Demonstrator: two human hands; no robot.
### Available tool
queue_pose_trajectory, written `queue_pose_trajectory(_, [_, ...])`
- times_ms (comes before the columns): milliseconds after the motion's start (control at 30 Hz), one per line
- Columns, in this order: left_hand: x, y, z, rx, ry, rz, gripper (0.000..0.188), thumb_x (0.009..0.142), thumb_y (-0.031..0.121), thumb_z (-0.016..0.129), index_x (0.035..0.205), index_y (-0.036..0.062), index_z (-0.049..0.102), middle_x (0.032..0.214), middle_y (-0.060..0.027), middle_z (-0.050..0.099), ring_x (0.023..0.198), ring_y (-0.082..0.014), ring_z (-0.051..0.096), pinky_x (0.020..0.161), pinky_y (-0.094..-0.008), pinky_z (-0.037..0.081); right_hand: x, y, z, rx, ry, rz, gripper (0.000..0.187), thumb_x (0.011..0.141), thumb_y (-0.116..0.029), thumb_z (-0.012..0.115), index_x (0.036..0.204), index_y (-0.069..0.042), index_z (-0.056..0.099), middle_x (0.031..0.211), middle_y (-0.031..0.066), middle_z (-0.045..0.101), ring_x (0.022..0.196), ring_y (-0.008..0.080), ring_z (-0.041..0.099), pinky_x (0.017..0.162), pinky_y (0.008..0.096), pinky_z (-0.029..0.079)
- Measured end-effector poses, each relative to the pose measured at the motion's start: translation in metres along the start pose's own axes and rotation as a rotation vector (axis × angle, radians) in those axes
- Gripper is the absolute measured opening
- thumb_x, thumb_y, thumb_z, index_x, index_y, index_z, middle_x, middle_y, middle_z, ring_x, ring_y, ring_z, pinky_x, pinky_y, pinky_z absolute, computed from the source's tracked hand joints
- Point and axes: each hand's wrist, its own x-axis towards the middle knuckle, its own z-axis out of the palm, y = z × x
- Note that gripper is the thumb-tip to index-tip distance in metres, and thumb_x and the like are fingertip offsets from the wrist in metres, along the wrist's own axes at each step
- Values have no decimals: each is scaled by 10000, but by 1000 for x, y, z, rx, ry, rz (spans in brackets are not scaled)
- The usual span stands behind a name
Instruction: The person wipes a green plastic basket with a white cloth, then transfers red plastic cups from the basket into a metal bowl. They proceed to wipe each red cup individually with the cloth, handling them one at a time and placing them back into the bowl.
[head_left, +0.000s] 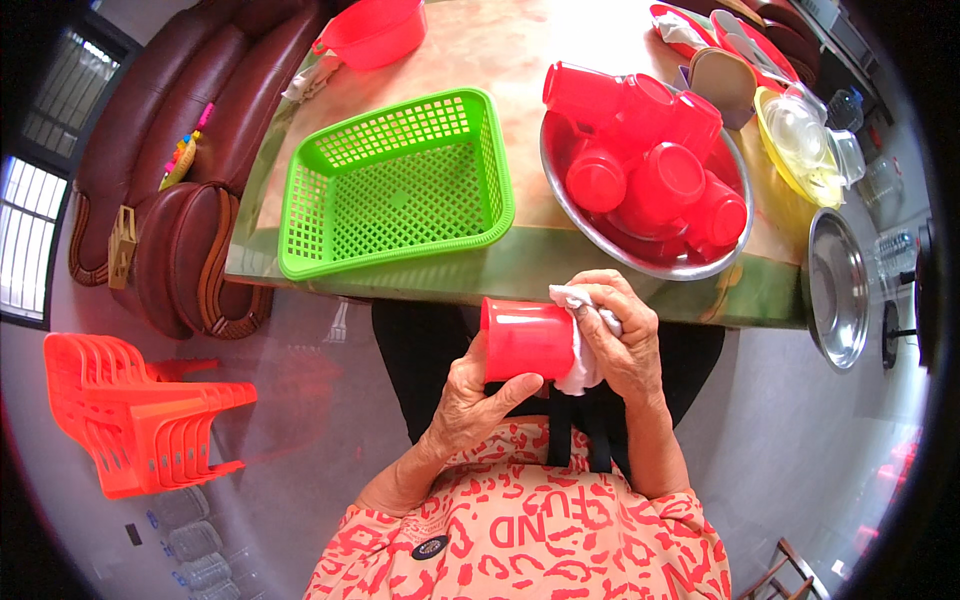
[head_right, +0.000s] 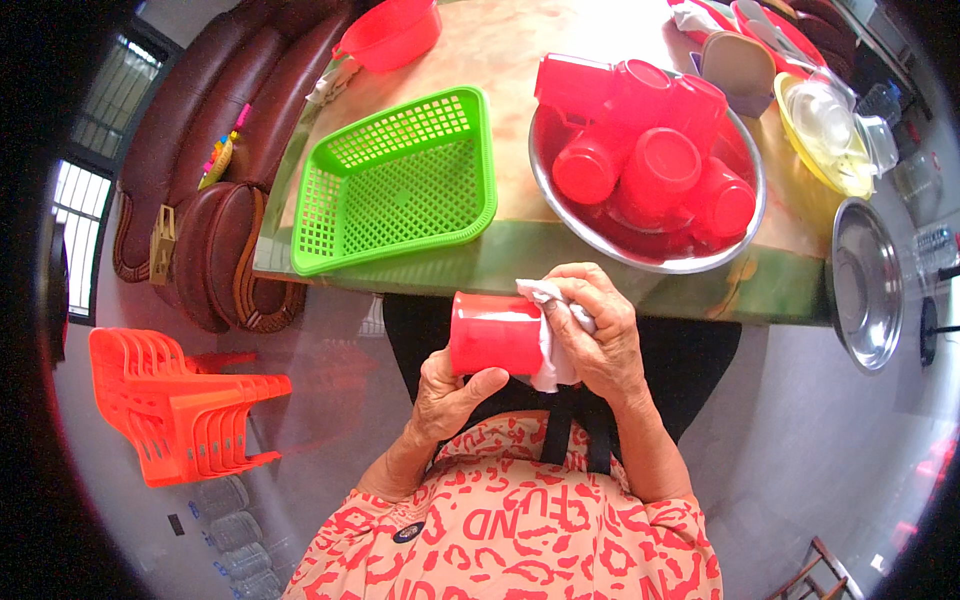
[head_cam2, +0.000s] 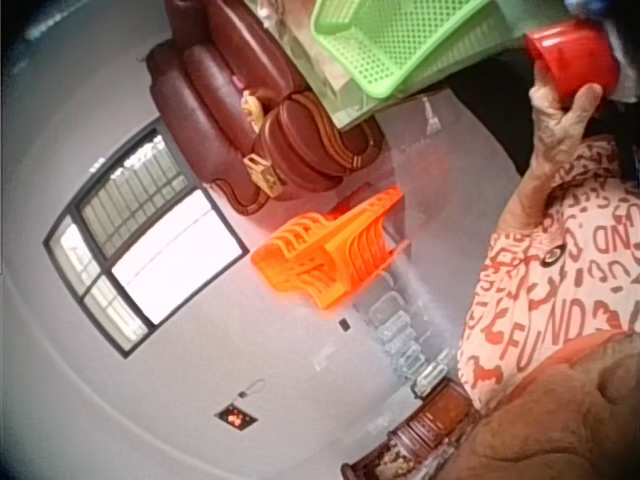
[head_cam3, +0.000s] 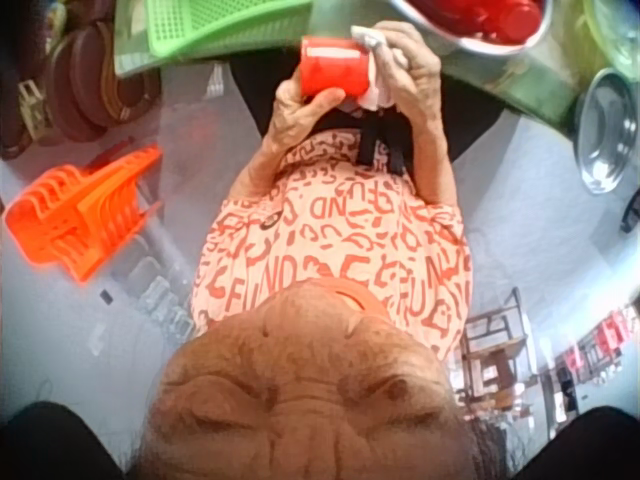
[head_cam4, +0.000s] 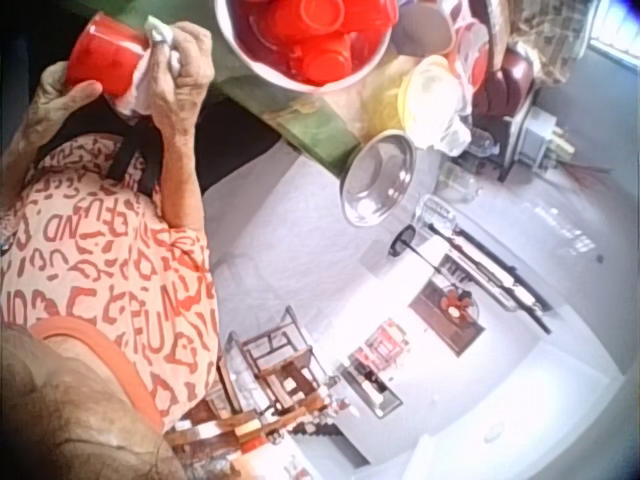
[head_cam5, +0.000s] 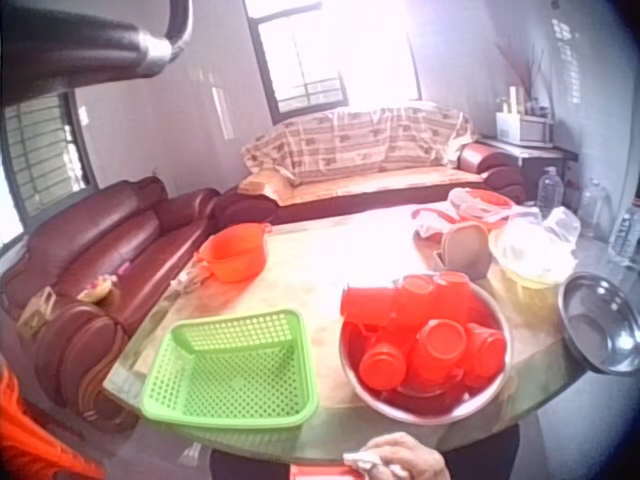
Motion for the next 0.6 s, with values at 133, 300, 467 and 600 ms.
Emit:
queue_pose_trajectory(133, [10, 3, -4, 242, -37, 222, 255, 758, 40, 756, 1001, 10, 685, 1022, -95, 653, 925, -217, 618, 848, -338, 472, 1, -15, -12, -140, 35, -221, 209, 780, 28, 654, 983, -17, 682, 977, 127, 623, 842, 214, 628, 738, 308, 493])
queue_pose_trajectory(300, [15, 2, -2, 210, -86, 287, 279, 645, 5, 803, 900, 43, 697, 910, -63, 669, 937, -245, 583, 860, -354, 442, -2, -20, -13, 59, -233, -173, 341, 696, 65, 653, 1014, -51, 687, 963, 102, 618, 871, 218, 612, 748, 305, 486])
queue_pose_trajectory(467, [16, -6, -12, 159, -266, 347, 244, 626, -6, 781, 849, 53, 701, 839, -34, 639, 851, -218, 520, 832, -334, 416, 6, -6, -13, 201, -402, -39, 260, 763, -9, 652, 1017, -50, 681, 965, 83, 604, 886, 179, 591, 776, 295, 473])
queue_pose_trajectory(600, [17, -5, -15, 84, -391, 336, 240, 612, 3, 793, 830, 49, 705, 818, -25, 634, 845, -206, 492, 833, -339, 405, 10, 12, -5, 384, -427, 28, 203, 851, -99, 637, 1043, -40, 667, 1028, 94, 610, 992, 181, 581, 870, 301, 456])
